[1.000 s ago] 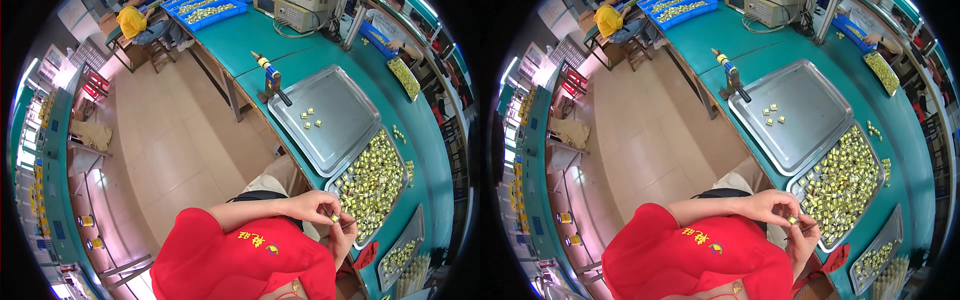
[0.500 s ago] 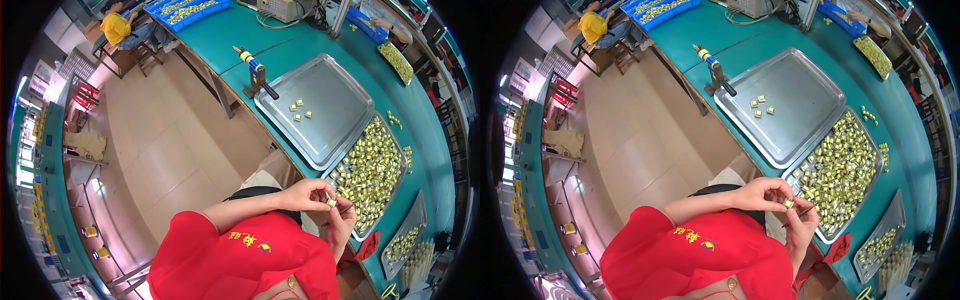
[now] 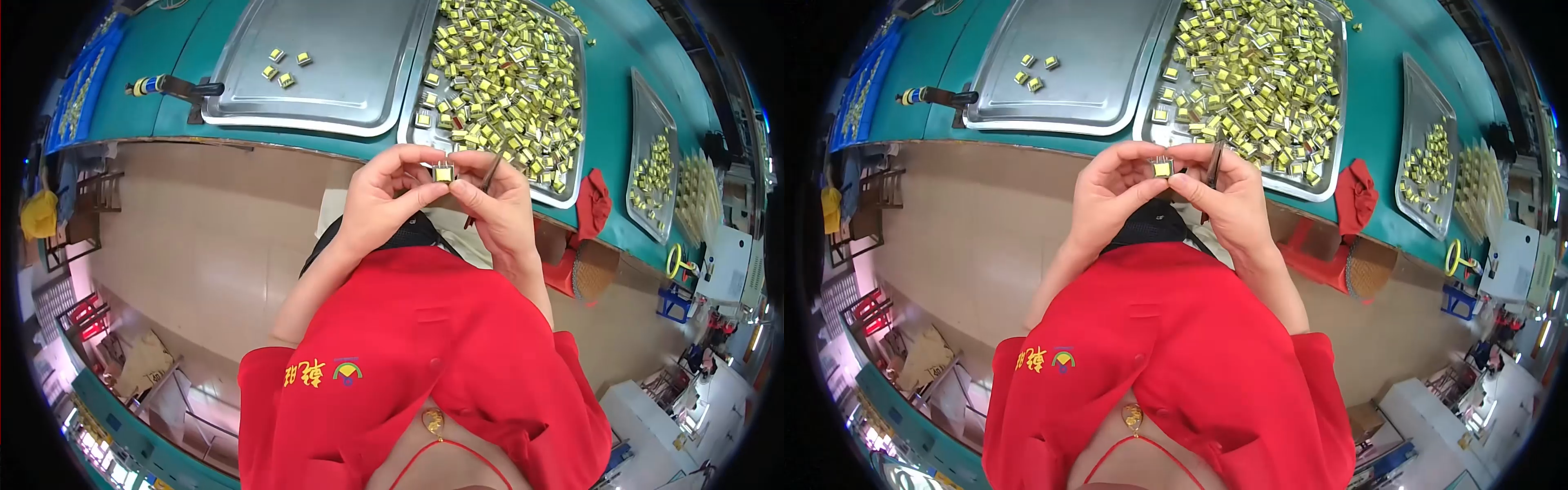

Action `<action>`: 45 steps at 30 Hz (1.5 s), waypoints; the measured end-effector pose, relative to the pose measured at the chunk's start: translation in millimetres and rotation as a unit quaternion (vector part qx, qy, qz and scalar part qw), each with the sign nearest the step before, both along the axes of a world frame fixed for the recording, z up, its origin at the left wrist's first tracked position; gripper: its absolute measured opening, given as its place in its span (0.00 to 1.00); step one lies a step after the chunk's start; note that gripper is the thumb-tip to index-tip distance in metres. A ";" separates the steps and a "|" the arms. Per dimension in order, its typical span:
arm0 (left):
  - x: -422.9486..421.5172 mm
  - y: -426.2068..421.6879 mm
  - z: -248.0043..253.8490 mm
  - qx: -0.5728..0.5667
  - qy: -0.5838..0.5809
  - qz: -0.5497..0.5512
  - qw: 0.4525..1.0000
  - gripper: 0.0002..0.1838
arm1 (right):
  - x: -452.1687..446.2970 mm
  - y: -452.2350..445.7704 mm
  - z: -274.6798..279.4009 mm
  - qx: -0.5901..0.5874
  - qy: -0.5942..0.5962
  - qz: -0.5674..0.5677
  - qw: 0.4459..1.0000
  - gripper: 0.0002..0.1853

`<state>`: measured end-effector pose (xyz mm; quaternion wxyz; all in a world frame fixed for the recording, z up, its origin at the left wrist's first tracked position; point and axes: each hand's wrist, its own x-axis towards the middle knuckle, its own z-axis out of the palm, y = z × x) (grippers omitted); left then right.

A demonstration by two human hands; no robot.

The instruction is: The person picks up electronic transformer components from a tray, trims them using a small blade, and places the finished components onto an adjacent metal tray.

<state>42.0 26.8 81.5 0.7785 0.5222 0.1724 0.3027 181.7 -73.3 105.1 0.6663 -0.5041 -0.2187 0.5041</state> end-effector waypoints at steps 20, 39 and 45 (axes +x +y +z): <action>-3.8 6.5 -3.7 0.010 0.009 0.001 1.000 0.16 | 1.6 4.9 -3.8 -0.004 0.011 0.021 1.000 0.16; -8.1 2.6 -4.9 0.034 -0.037 0.000 0.999 0.13 | 4.9 5.4 -9.6 0.012 -0.033 0.024 0.999 0.18; -4.9 4.2 -0.6 0.103 0.026 0.059 0.993 0.12 | 6.0 7.7 -13.2 -0.002 -0.032 0.026 0.999 0.18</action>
